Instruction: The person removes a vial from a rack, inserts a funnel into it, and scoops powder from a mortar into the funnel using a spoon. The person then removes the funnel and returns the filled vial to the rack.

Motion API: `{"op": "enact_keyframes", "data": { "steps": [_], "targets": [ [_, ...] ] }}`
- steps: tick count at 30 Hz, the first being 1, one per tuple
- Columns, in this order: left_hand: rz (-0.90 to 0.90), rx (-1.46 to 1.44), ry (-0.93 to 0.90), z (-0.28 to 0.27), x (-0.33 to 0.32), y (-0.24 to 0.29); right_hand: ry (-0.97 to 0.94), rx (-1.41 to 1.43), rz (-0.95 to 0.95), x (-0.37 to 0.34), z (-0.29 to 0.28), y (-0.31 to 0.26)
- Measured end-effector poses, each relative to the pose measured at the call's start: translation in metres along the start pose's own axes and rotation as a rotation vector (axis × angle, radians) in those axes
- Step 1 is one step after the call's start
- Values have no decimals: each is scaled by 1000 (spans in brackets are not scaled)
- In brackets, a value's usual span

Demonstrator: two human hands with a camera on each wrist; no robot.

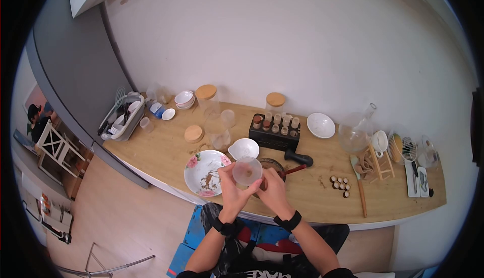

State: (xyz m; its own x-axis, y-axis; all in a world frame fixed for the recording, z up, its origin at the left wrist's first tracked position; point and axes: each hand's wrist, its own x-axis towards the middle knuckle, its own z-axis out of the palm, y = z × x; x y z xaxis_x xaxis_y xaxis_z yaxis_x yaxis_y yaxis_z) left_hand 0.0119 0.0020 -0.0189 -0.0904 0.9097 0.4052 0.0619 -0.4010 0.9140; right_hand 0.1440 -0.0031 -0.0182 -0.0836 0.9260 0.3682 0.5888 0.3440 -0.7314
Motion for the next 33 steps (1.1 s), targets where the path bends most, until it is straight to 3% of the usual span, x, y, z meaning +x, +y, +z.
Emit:
{"op": "enact_keyframes", "data": {
  "steps": [6, 9, 12, 15, 19, 21, 24, 33],
  "targets": [
    [9, -6, 41, 3, 0, 1, 152, 178, 74, -28, -29, 3],
    [24, -23, 67, 5, 0, -1, 315, 230, 97, -39, -41, 14],
    [17, -32, 70, 5, 0, 0, 652, 291, 231, -46, -53, 28],
    [22, -6, 73, 5, 0, -3, 705, 355, 298, -38, -53, 45],
    [33, 12, 68, 5, 0, -3, 601, 415, 301, -25, -49, 73],
    [38, 16, 69, 7, 0, 0, 345, 354, 296, -15, -50, 76],
    [41, 21, 75, 7, -1, 0, 263, 320, 255, -4, -50, 72],
    [38, -11, 67, 6, -2, 0, 279, 118, 88, 8, -71, 54]
  ]
}}
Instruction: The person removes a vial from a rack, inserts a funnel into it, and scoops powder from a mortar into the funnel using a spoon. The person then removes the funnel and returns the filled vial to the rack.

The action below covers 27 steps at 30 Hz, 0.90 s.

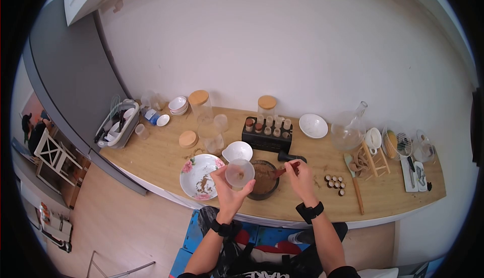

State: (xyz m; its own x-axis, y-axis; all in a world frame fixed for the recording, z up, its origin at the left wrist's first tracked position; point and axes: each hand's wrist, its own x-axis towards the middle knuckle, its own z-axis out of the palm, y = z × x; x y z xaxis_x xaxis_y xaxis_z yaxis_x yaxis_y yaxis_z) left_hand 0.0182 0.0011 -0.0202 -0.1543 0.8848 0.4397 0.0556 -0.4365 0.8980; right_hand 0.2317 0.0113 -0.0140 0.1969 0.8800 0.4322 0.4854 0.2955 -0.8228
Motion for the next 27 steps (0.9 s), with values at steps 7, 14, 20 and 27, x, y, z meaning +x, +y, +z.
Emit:
{"op": "enact_keyframes", "data": {
  "steps": [7, 14, 20, 27],
  "targets": [
    [3, -14, -2, -1, -1, -3, 27, 139, 71, 2, -12, -9],
    [4, -1, -4, -1, -1, -1, -19, 217, 128, -18, 9, 19],
    [-1, -32, -12, -1, 0, 1, -5, 321, 239, -27, 20, 39],
    [7, 0, -9, -1, 0, 0, 10, 569, 417, -18, 3, 35]
  ]
}}
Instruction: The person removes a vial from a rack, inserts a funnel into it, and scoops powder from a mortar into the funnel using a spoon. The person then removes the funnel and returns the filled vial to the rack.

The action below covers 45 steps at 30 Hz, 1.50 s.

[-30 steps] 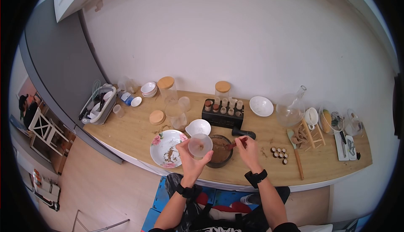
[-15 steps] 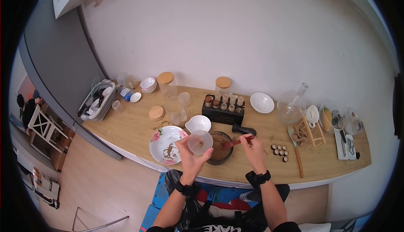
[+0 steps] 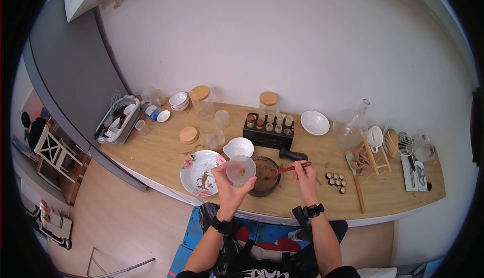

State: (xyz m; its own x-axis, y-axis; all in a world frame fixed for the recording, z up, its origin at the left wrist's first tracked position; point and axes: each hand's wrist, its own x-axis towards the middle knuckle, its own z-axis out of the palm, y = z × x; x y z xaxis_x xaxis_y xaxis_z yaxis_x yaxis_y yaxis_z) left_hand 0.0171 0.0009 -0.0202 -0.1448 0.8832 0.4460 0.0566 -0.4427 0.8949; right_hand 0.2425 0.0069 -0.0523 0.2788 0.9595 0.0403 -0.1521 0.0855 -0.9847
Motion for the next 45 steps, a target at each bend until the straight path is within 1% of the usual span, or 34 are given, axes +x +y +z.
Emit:
{"op": "enact_keyframes", "data": {
  "steps": [5, 7, 9, 13, 15, 20, 22, 26, 28, 29, 32, 35, 37, 42, 44, 45],
  "targets": [
    [-7, 6, 1, 0, 0, 2, 3, 84, 13, 5, -1, -24],
    [-36, -34, 8, 0, 0, 0, 5, 122, 19, 6, -1, -36],
    [-27, -16, 14, -1, 0, 0, -33, 204, -8, 8, 1, -49],
    [-26, -11, 10, -1, 0, 2, -48, 233, -25, 10, 8, -78],
    [-25, -24, 10, 0, 0, 0, -87, 297, -25, 10, 16, -93],
    [-20, -7, 17, 0, 1, 3, -160, 319, -54, 5, 35, -116],
    [-75, 1, -34, -1, 1, 4, -181, 322, -60, 5, 41, -118],
    [-75, 0, -37, 0, 2, 7, -241, 213, -60, 6, 48, -118],
    [-96, 33, -27, 1, 2, 10, -287, 107, -79, 9, 48, -110],
    [-92, 32, -26, 2, 3, 10, -262, 78, -96, 8, 51, -109],
    [-103, 15, -22, 3, 3, 11, -288, 25, -129, 7, 52, -107],
    [-91, 28, -31, 4, 5, 10, -302, -7, -181, 7, 54, -105],
    [-17, 58, 22, 6, 4, 5, -309, -26, -175, 5, 54, -106],
    [-26, 55, 23, 6, 4, 8, -320, -45, -182, 4, 56, -104],
    [-27, 53, 23, 5, 4, 9, -337, -58, -212, 3, 56, -105],
    [-62, 42, -5, 5, 4, 11, -337, -59, -211, 3, 56, -105]
  ]
}}
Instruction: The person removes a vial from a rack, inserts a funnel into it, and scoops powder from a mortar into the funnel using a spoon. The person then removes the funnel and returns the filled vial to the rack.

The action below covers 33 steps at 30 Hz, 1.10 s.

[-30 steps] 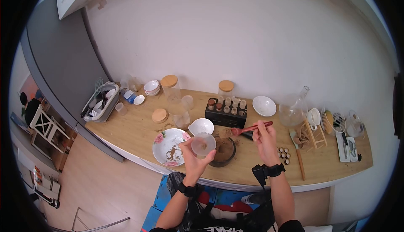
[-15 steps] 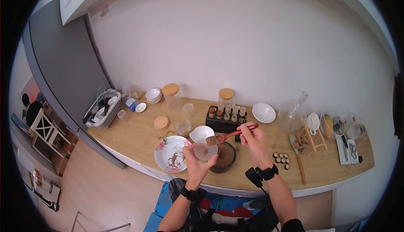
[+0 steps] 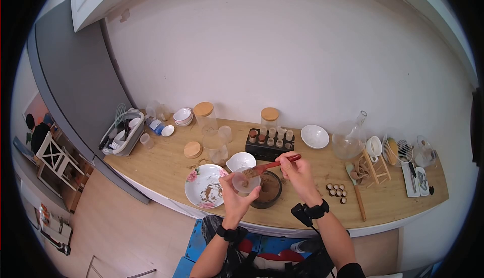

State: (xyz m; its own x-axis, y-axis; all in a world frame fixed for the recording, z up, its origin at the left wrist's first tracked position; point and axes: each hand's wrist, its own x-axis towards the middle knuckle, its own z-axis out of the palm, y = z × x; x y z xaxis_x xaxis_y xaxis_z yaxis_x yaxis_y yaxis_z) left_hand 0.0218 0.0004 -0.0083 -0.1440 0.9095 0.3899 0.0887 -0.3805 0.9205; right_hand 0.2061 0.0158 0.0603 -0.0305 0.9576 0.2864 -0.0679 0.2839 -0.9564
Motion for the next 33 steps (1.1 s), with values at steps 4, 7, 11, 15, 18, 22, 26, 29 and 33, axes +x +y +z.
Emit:
{"op": "enact_keyframes", "data": {
  "steps": [4, 7, 11, 15, 18, 22, 26, 29, 33],
  "targets": [
    [-42, -20, -28, 0, 0, -1, -3, -9, 6, -3, 2, -2],
    [-21, -28, -22, 1, 0, -2, -3, -33, -5, -4, 5, -5],
    [-29, -42, -19, 2, 0, -1, -4, -58, -37, -5, 5, -2],
    [-17, -11, -14, 1, 0, 0, -17, -48, -19, -6, 6, -5],
    [-28, -28, -17, 2, 0, 0, -15, -16, 14, -7, 4, -6],
    [-26, -52, -20, 2, 0, 0, -39, -54, -17, -9, 6, -8],
    [-20, -24, -9, 3, 0, -2, -92, -112, -120, -12, 9, -13],
    [44, -38, 4, 3, 1, -6, -114, -170, -188, -14, 5, -7],
    [7, -15, -6, 2, 0, -3, 150, 108, -68, -20, -12, -5]
  ]
}}
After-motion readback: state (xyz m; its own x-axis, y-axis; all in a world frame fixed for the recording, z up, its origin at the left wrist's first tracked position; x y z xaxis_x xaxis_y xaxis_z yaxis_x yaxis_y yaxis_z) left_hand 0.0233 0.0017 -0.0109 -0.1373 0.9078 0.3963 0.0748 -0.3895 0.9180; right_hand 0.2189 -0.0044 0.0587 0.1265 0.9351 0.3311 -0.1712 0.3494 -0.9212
